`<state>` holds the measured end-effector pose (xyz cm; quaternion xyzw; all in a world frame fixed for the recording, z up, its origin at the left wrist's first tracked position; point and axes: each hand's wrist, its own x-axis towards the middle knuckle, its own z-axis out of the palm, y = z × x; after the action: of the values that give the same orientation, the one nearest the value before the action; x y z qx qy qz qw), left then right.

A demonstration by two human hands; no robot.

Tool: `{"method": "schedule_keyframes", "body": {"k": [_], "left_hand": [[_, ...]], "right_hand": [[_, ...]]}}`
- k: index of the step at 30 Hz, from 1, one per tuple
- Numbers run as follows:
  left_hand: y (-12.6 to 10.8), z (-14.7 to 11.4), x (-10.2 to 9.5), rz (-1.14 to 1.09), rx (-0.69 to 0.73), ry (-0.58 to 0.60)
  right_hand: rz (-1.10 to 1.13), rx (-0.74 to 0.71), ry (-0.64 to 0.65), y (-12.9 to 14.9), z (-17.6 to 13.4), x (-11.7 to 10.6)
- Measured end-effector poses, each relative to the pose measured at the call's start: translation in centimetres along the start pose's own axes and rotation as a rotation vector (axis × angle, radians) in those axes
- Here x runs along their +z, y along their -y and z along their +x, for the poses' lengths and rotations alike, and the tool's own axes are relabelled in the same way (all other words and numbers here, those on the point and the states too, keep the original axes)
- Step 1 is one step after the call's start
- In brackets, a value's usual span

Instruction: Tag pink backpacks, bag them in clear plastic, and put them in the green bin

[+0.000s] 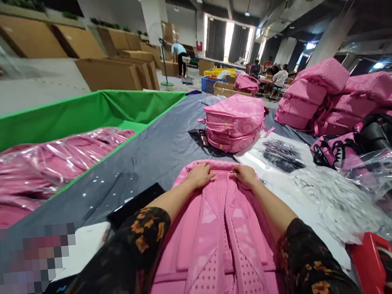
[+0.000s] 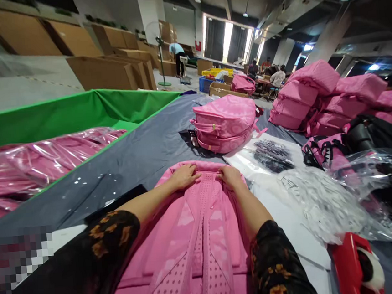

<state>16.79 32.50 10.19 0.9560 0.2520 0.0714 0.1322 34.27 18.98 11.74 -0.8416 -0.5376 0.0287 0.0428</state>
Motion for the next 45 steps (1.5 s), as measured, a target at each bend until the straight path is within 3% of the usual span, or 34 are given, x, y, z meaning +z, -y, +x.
{"method": "schedule_keyframes", "body": {"k": [3,7,9,14,18,22,25,27,31,34,37,41,45], "left_hand": [[-2.4,-3.2,-0.9,-0.017,-0.011,0.048],[-5.8,-7.2,0.4,-0.120,-0.075,0.271],[-6.4,-7.6,1.2,-0.101,-0.099,0.267],[-5.6,-7.2,2.7,-0.133,-0.134,0.100],[-5.5,-8.0,4.2,-0.110,-0.135,0.004],[-5.7,-8.7,4.2,-0.026,-0.109,-0.063],[-5.1,-7.3,3.0,0.002,0.074,-0.073],[-4.2,-5.7,2.3,-0.020,0.159,-0.032],[-2.7,-3.6,2.8,-0.125,0.071,0.098],[-2.5,-3.7,3.9,-0.163,0.046,0.055],[-2.7,-3.6,4.5,-0.155,0.011,0.027],[-2.8,-2.9,4.4,-0.155,-0.009,0.024],[-2.8,-3.1,3.8,-0.149,0.005,-0.035]], "right_hand": [[-0.012,0.006,-0.087,0.7,-0.6,1.1],[-0.029,0.013,-0.200,2.0,-2.0,3.0],[-0.035,0.008,-0.232,2.2,-2.5,2.8],[-0.059,-0.010,-0.221,-0.3,-2.1,-1.0],[-0.061,-0.021,-0.003,-3.4,1.4,-3.8],[-0.082,-0.075,0.193,-4.1,6.1,-3.4],[-0.088,-0.099,0.279,-3.8,7.9,-2.5],[-0.090,-0.106,0.303,-3.7,7.6,-2.3],[-0.115,-0.104,0.229,-3.4,4.6,-2.0],[-0.150,-0.089,0.161,-3.4,2.7,-1.5],[-0.187,-0.076,0.152,-3.5,2.8,-1.7],[-0.238,-0.151,0.145,-0.2,5.3,-3.3],[-0.219,-0.369,0.082,7.3,8.1,-3.5]]}}
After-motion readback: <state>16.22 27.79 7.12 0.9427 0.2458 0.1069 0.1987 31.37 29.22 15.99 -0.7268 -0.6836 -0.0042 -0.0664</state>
